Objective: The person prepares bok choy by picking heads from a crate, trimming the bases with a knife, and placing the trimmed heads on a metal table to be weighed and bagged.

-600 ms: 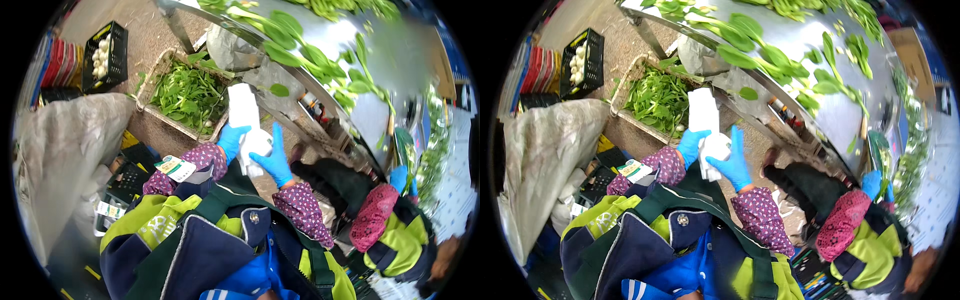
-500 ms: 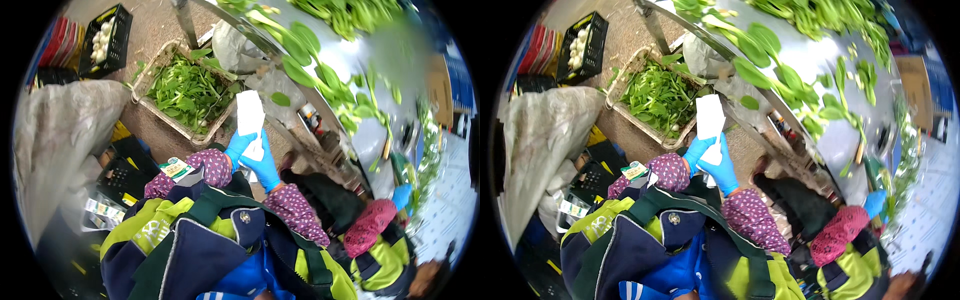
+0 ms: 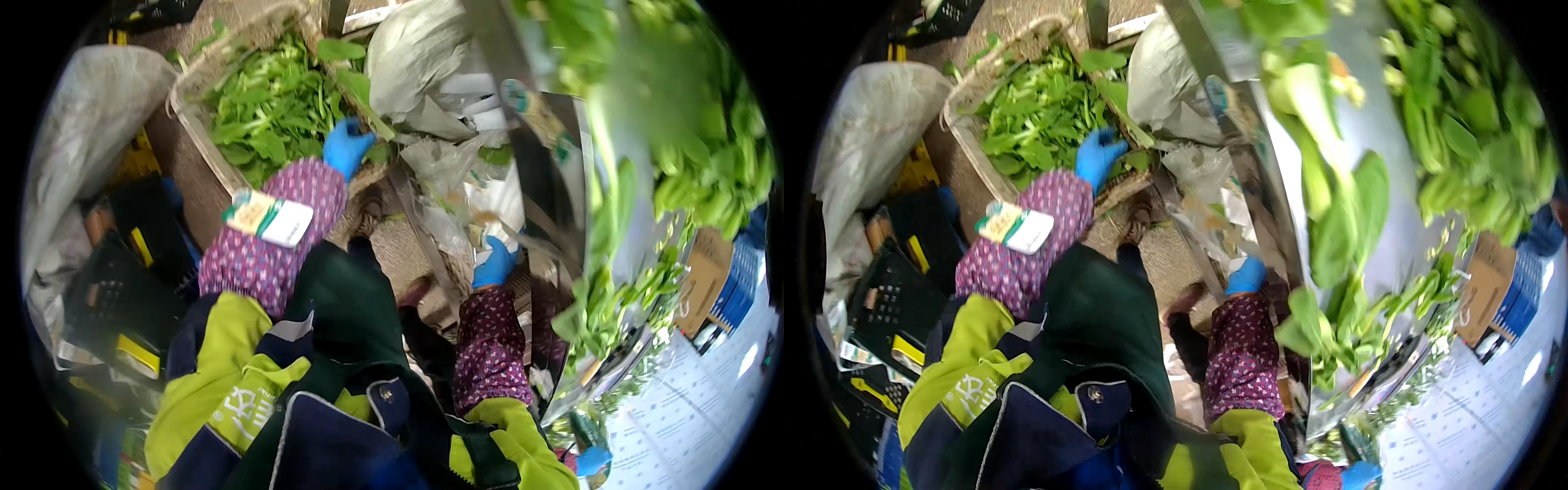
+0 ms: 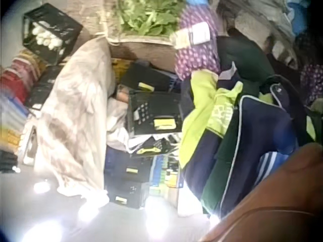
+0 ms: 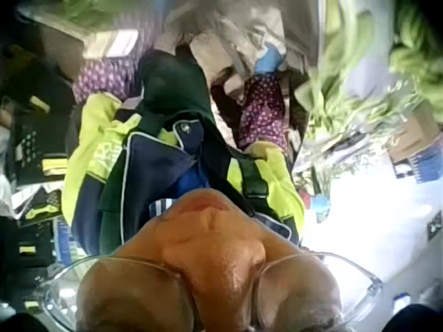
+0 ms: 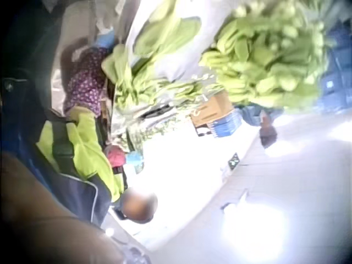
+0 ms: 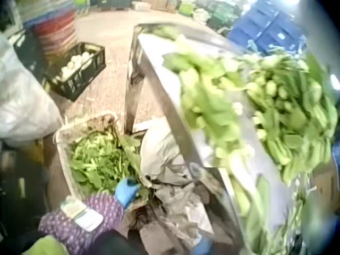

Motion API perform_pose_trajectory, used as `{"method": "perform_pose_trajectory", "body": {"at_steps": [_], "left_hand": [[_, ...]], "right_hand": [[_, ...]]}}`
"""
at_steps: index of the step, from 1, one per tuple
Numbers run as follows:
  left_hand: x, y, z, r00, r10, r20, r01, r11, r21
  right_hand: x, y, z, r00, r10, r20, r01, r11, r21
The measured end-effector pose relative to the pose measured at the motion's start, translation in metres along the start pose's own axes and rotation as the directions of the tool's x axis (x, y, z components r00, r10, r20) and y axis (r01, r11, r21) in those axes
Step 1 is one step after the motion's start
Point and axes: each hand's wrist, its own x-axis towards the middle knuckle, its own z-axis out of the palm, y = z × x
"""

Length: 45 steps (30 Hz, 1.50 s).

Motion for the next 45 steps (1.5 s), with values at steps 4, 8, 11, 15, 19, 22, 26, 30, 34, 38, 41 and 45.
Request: {"method": "perform_pose_trajectory", "body": {"at_steps": [4,8,11,15,19,22,26,30,34,38,41,45], "left_hand": [[0.086,0.006,0.039,0.941,0.298,-0.159,-0.277,0.950,0.144],[0.130,0.030,0.051,0.977,0.046,0.210,-0.145,0.862,0.485],[0.095,0.059,0.052,0.961,0.174,0.214,-0.250,0.877,0.410],[0.046,0.050,0.035,0.877,0.361,0.318,-0.273,0.917,-0.290],[0.000,0.084,0.020,0.889,0.384,0.250,-0.287,0.892,-0.349],[-0.014,0.090,0.017,0.911,0.373,0.177,-0.210,0.788,-0.579],[-0.050,0.100,-0.006,0.920,0.325,0.221,-0.175,0.843,-0.509],[-0.069,0.093,-0.011,0.927,0.263,0.266,-0.141,0.904,-0.404],[-0.061,0.085,-0.016,0.950,0.226,0.213,-0.082,0.845,-0.528],[-0.055,0.084,-0.028,0.958,0.179,0.223,-0.026,0.830,-0.557],[-0.047,0.071,-0.030,0.955,0.167,0.245,-0.045,0.898,-0.437],[-0.050,0.073,-0.031,0.964,0.185,0.189,-0.080,0.886,-0.456]], "right_hand": [[0.063,0.018,-0.014,0.992,-0.004,-0.128,-0.029,0.967,-0.253],[0.105,0.044,-0.003,0.983,-0.162,-0.091,0.104,0.885,-0.453],[0.123,0.025,0.037,0.878,-0.474,0.073,0.439,0.734,-0.518],[0.069,-0.059,0.152,0.890,-0.368,0.267,0.340,0.929,0.149],[0.047,-0.100,0.223,0.614,-0.574,0.541,0.671,0.741,0.024],[0.060,-0.112,0.263,0.639,-0.418,0.646,0.738,0.571,-0.360],[0.118,-0.065,0.297,0.724,-0.074,0.686,0.681,-0.082,-0.728],[0.126,-0.036,0.305,0.639,0.154,0.754,0.752,-0.330,-0.571],[0.105,-0.044,0.280,0.477,0.036,0.878,0.857,-0.242,-0.456],[0.016,-0.084,0.238,0.415,-0.498,0.762,0.910,0.232,-0.344],[-0.018,-0.084,0.185,0.666,-0.625,0.406,0.734,0.646,-0.209],[0.019,-0.068,0.125,0.932,-0.334,0.144,0.364,0.844,-0.394]]}}
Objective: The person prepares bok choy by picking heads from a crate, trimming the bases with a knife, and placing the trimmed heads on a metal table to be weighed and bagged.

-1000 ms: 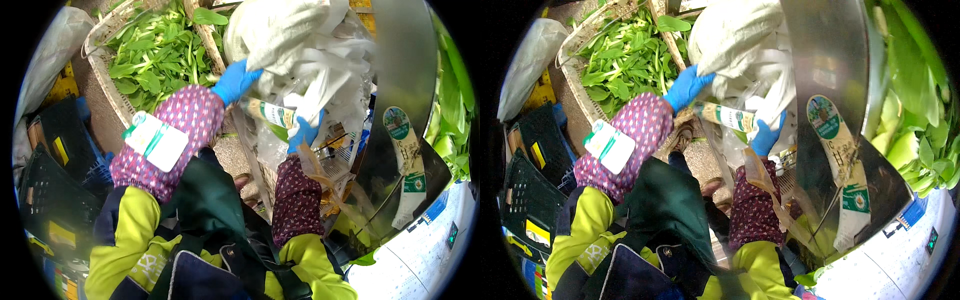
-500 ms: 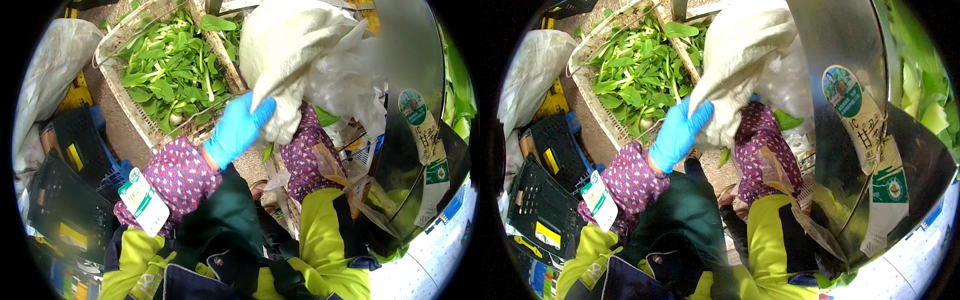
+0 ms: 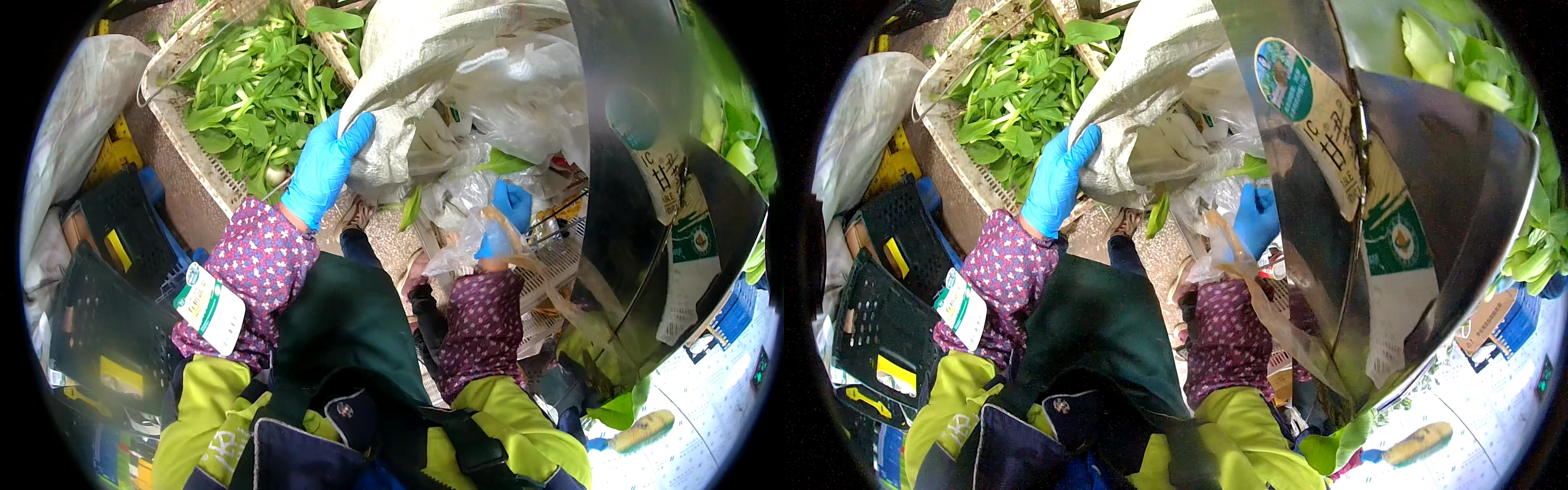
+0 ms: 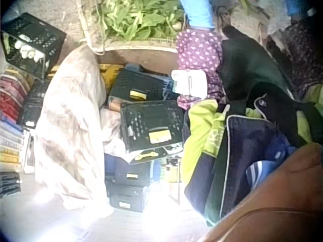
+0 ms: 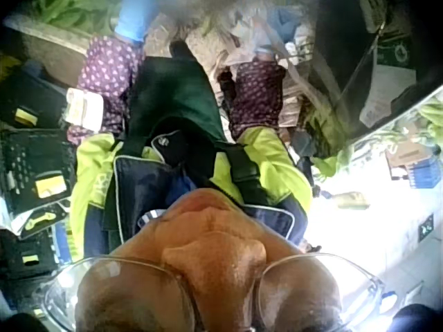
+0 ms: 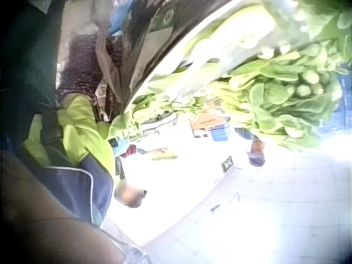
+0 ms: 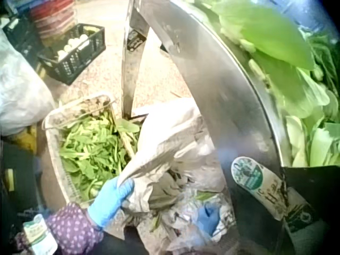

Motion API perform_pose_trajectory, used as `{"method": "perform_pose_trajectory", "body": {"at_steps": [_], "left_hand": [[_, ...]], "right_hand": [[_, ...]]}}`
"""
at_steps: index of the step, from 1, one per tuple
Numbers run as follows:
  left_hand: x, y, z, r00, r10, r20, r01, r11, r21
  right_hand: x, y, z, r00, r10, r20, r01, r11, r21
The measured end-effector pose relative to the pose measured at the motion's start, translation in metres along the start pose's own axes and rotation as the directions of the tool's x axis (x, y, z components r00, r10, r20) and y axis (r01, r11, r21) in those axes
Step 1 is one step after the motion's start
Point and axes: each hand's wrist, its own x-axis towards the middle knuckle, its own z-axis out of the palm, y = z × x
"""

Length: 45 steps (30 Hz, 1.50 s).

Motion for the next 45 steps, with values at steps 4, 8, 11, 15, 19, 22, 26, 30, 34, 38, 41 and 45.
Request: {"method": "perform_pose_trajectory", "body": {"at_steps": [4,8,11,15,19,22,26,30,34,38,41,45], "left_hand": [[-0.006,-0.014,-0.006,1.000,0.014,0.018,-0.015,0.999,0.049],[-0.025,-0.005,-0.011,1.000,-0.002,0.010,-0.004,0.807,0.591],[-0.031,-0.019,-0.024,0.983,0.179,0.039,-0.141,0.605,0.784],[-0.034,-0.019,-0.050,0.986,0.167,-0.024,-0.081,0.594,0.801],[-0.031,-0.017,-0.097,0.926,0.337,-0.173,-0.074,0.610,0.789],[-0.033,-0.004,-0.094,0.770,0.635,0.066,0.025,-0.133,0.991],[-0.061,-0.060,-0.062,0.991,-0.013,0.135,-0.094,0.651,0.754],[-0.054,-0.120,-0.035,0.883,-0.468,0.027,0.433,0.837,0.333],[-0.045,-0.092,0.002,0.946,-0.323,0.043,0.325,0.944,-0.053],[-0.025,-0.080,-0.005,0.977,-0.197,-0.087,0.198,0.980,0.007],[-0.015,-0.082,-0.015,0.982,-0.186,0.032,0.185,0.982,0.033],[-0.019,-0.061,-0.030,0.966,-0.186,0.178,0.152,0.970,0.190]], "right_hand": [[0.040,0.013,0.008,0.910,0.391,0.140,-0.396,0.918,0.013],[0.065,0.042,0.019,0.927,0.342,0.152,-0.372,0.887,0.272],[0.072,0.068,-0.002,0.970,0.183,0.160,-0.229,0.908,0.350],[0.022,0.013,-0.024,0.936,0.199,0.292,-0.338,0.744,0.577],[-0.051,0.046,-0.039,0.988,-0.135,-0.078,0.156,0.867,0.474],[-0.118,-0.005,-0.033,0.981,-0.185,-0.063,0.191,0.977,0.100],[-0.163,-0.025,-0.008,0.993,0.061,0.103,-0.104,0.863,0.494],[-0.143,0.011,0.035,0.958,0.095,0.272,-0.200,0.899,0.389],[-0.103,0.044,0.075,0.818,0.233,0.526,-0.501,0.739,0.450],[-0.134,0.037,0.065,0.939,0.123,0.321,-0.271,0.839,0.471],[-0.205,0.054,0.033,0.902,0.224,0.369,-0.359,0.863,0.354],[-0.255,0.059,0.039,0.761,0.201,0.617,-0.215,0.975,-0.052]]}}
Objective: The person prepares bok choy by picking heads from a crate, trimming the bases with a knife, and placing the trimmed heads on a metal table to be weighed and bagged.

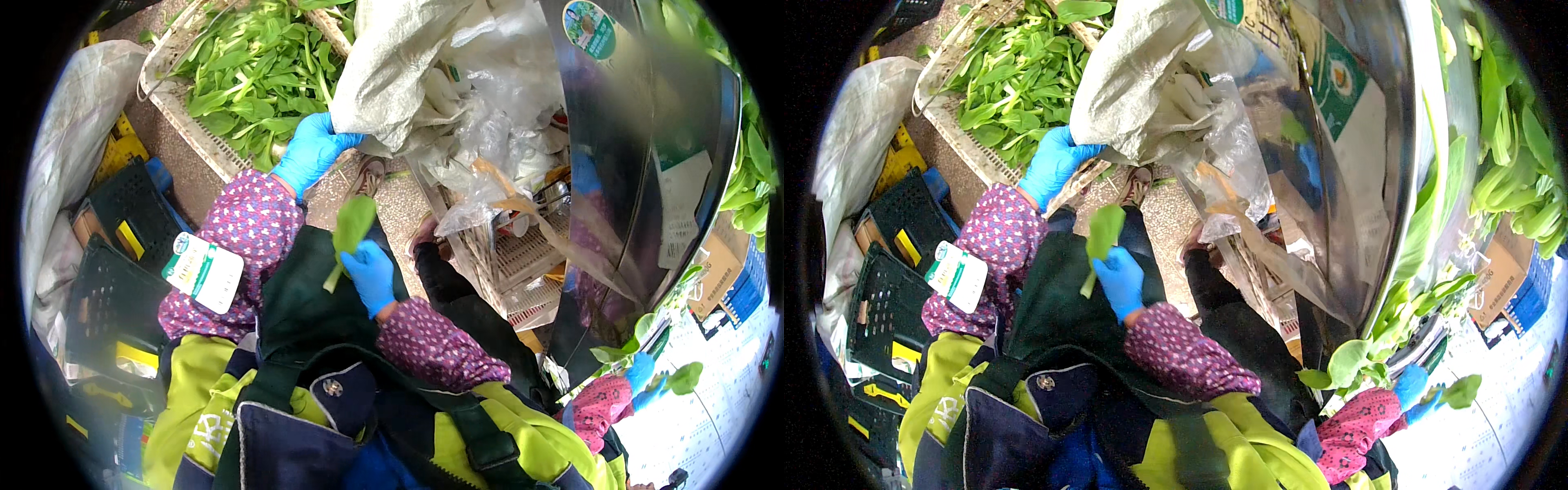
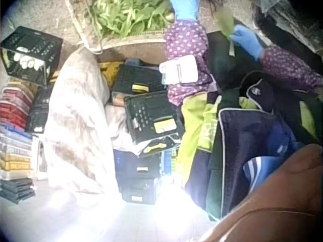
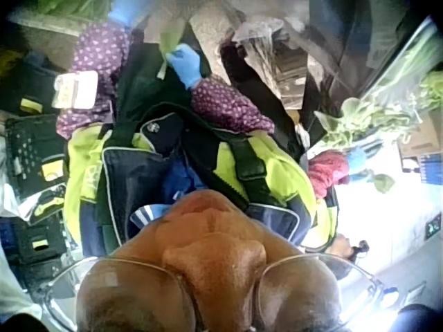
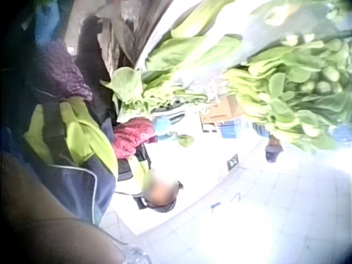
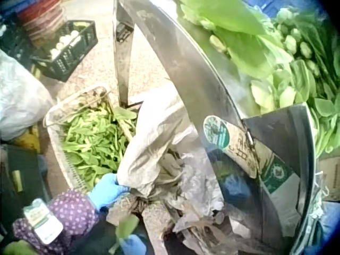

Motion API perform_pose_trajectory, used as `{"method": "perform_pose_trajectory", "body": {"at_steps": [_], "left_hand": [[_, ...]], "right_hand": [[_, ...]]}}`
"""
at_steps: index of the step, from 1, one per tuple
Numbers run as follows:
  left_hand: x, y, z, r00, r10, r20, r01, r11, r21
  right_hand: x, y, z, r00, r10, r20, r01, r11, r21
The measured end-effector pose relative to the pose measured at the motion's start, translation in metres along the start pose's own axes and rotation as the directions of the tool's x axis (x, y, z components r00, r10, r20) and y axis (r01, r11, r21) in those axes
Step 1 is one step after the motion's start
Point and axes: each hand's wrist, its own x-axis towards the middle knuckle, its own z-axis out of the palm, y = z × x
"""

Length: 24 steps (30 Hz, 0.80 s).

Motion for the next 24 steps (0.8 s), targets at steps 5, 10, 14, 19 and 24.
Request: {"method": "perform_pose_trajectory", "body": {"at_steps": [5,10,14,19,24], "left_hand": [[-0.018,0.012,-0.002,0.994,-0.033,0.101,0.034,0.999,0.001],[-0.034,0.009,0.008,0.998,-0.020,0.061,0.024,0.997,-0.069],[-0.042,0.021,0.023,0.986,-0.057,0.155,0.089,0.974,-0.208],[-0.069,0.032,0.032,0.955,-0.086,0.283,0.138,0.976,-0.167],[-0.119,0.079,0.058,0.976,0.000,0.216,0.021,0.995,-0.094]], "right_hand": [[0.045,-0.046,-0.012,0.960,-0.241,0.141,0.260,0.955,-0.141],[0.086,0.002,-0.159,0.740,-0.353,-0.573,0.144,0.914,-0.378],[0.172,-0.050,-0.236,0.642,-0.587,-0.493,0.102,0.703,-0.704],[0.241,-0.087,-0.240,0.849,-0.458,-0.263,-0.027,0.460,-0.887],[0.100,-0.152,-0.257,0.764,-0.644,0.044,0.211,0.185,-0.960]]}}
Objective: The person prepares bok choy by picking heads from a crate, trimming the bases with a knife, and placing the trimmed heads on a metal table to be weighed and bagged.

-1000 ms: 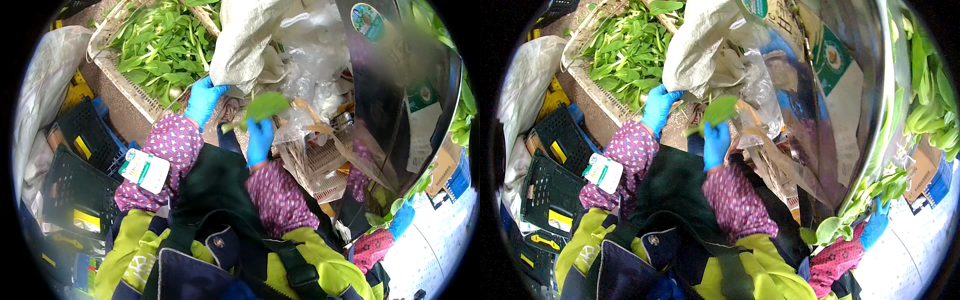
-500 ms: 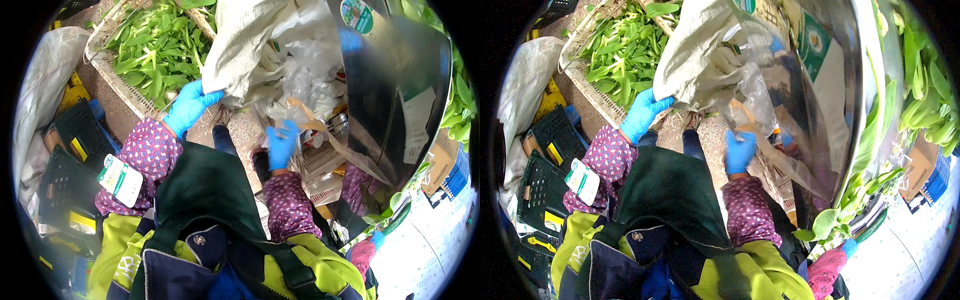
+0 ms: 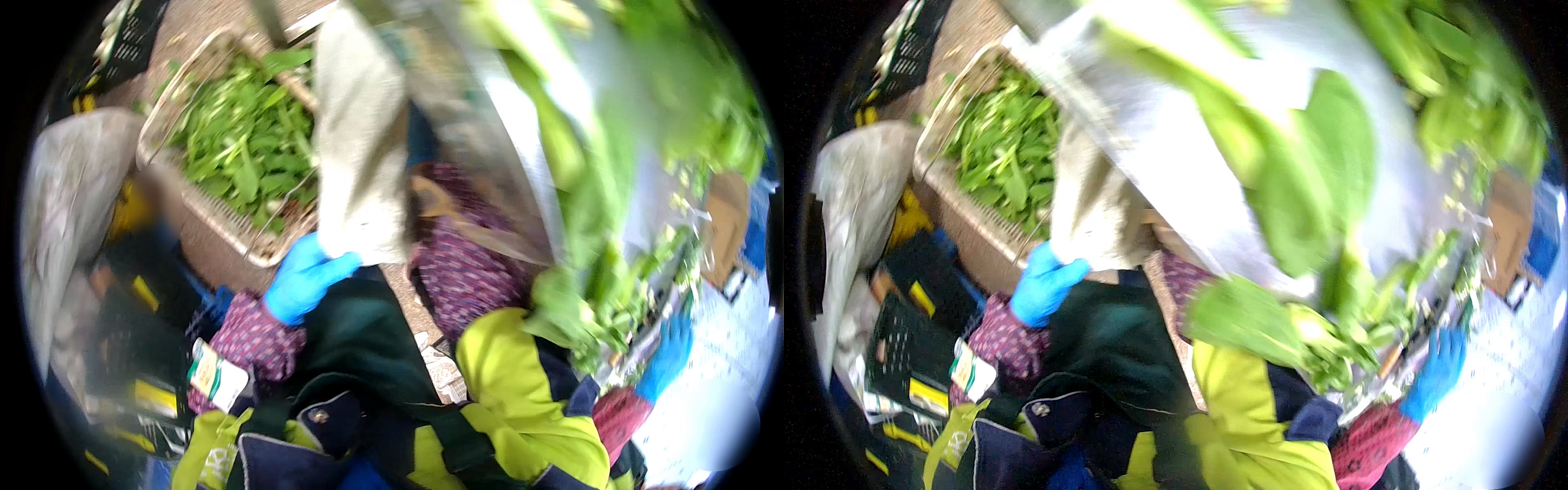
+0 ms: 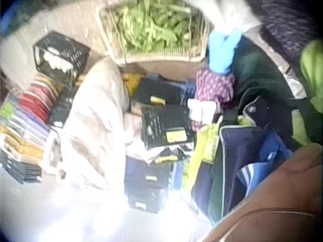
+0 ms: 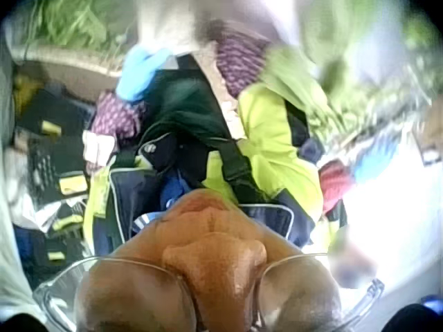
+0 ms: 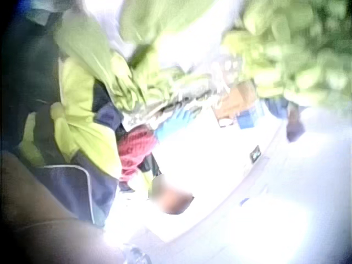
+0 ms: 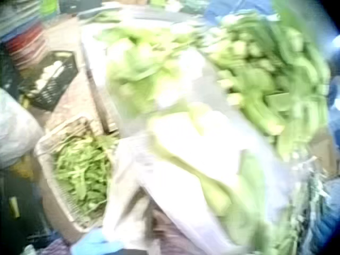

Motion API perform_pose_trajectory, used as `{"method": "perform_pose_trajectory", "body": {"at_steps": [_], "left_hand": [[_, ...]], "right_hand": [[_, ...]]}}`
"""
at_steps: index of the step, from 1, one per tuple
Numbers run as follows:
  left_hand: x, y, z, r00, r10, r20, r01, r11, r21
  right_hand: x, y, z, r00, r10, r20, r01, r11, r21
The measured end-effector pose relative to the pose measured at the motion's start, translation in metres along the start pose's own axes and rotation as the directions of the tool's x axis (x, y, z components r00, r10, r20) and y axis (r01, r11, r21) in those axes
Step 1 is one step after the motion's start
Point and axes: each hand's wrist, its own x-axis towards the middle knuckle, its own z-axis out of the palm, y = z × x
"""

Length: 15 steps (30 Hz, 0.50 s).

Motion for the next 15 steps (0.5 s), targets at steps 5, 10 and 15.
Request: {"method": "perform_pose_trajectory", "body": {"at_steps": [5,10,15], "left_hand": [[0.002,0.021,-0.018,0.990,0.039,-0.136,-0.067,0.975,-0.210],[0.052,0.045,0.005,0.967,0.141,-0.212,-0.211,0.911,-0.354],[0.130,0.052,-0.033,0.968,0.249,-0.001,-0.240,0.930,-0.279]], "right_hand": [[-0.101,0.057,-0.304,0.952,0.018,-0.307,-0.196,0.805,-0.560],[-0.062,0.011,-0.106,0.953,0.099,-0.286,-0.121,0.991,-0.059],[-0.143,-0.111,0.042,0.986,0.137,-0.098,-0.077,0.883,0.463]]}}
